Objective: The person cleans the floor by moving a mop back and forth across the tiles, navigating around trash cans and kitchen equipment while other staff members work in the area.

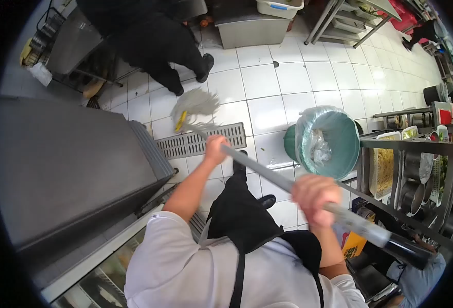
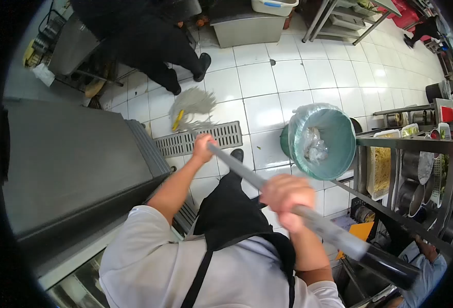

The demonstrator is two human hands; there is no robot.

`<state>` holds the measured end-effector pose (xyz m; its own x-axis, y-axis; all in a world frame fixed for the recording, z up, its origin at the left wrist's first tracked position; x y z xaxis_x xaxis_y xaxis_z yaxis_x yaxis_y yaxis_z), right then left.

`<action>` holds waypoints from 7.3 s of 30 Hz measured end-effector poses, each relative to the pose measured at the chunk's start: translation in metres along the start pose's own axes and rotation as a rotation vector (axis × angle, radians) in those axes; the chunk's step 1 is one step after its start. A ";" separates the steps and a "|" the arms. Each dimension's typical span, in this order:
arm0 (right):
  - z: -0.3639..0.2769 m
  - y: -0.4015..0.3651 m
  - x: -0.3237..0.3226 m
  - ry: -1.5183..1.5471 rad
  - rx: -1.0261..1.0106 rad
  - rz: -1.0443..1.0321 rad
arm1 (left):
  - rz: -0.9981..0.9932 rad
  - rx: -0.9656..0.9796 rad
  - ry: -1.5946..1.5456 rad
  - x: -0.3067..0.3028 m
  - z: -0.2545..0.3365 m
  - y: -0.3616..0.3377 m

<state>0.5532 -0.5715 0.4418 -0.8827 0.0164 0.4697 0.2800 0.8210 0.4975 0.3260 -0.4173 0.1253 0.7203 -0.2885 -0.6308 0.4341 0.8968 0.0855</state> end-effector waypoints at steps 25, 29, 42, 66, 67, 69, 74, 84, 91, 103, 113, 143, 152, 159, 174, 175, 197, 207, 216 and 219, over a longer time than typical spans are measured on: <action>-0.052 0.211 -0.016 -0.060 -0.257 -0.332 | -0.177 0.057 -0.100 0.019 0.099 0.146; -0.024 0.207 -0.001 0.002 -0.238 -0.445 | -0.177 0.055 -0.081 0.002 0.066 0.137; 0.151 0.213 0.099 0.046 -0.168 -0.253 | -0.114 0.031 0.017 -0.134 -0.110 0.165; 0.413 0.364 0.322 0.102 -0.048 -0.203 | 0.648 -0.137 0.047 -0.415 -0.319 0.214; 0.427 0.358 0.332 0.131 -0.011 -0.287 | 0.707 -0.102 0.048 -0.425 -0.333 0.210; 0.472 0.325 0.350 0.250 0.113 -0.375 | 0.726 -0.084 0.113 -0.439 -0.386 0.199; 0.606 0.233 0.357 -0.014 0.265 -0.587 | 0.707 -0.693 0.459 -0.476 -0.517 0.155; 0.520 0.244 0.309 -0.199 0.269 -0.501 | 0.331 -0.708 0.461 -0.429 -0.461 0.169; 0.308 0.286 0.247 -0.124 -0.029 -0.335 | 0.354 -0.269 0.161 -0.317 -0.254 0.190; -0.077 0.180 0.059 -0.232 -0.383 -0.152 | 0.066 0.189 -0.265 0.001 0.119 0.144; -0.036 0.068 -0.025 -0.667 -0.343 0.083 | -0.057 -0.039 0.133 0.138 0.115 0.221; -0.133 -0.060 0.093 -0.128 -0.282 -0.179 | -0.145 0.203 -0.116 -0.016 0.077 -0.098; -0.053 -0.175 0.043 -0.302 0.231 -0.283 | -0.025 -0.085 0.235 -0.027 -0.035 -0.184; -0.224 -0.207 -0.018 -0.260 0.064 -0.103 | 0.010 0.028 0.065 0.087 0.123 -0.254; -0.544 -0.291 0.023 -0.779 -0.276 -0.158 | -0.704 0.455 -0.422 0.323 0.483 -0.395; -0.549 -0.294 0.023 -0.816 -0.341 -0.093 | -0.751 0.495 -0.398 0.333 0.488 -0.399; -0.344 -0.441 -0.098 -0.538 -0.026 0.172 | -0.421 0.144 0.356 0.301 0.227 -0.265; -0.567 -0.392 -0.225 -0.369 -0.422 0.162 | -0.495 0.284 0.106 0.403 0.432 -0.343; -0.705 -0.355 -0.189 -0.535 -0.103 -0.196 | -0.899 0.356 -0.252 0.482 0.579 -0.450; -0.702 -0.364 -0.170 -0.504 -0.316 -0.085 | -0.854 0.347 -0.286 0.480 0.595 -0.469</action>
<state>0.8659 -1.2742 0.6928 -0.9554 0.2903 0.0538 0.2314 0.6230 0.7472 0.7896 -1.1757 0.2413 0.1718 -0.9096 -0.3783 0.9755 0.2106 -0.0633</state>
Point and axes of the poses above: each hand's wrist, its own y-axis towards the middle knuckle, its own x-axis out of the palm, z = x × y, the point moved 8 cm from there along y, towards the middle knuckle, and after that the axes turned 6 degrees about -x, right-handed, at the moved point
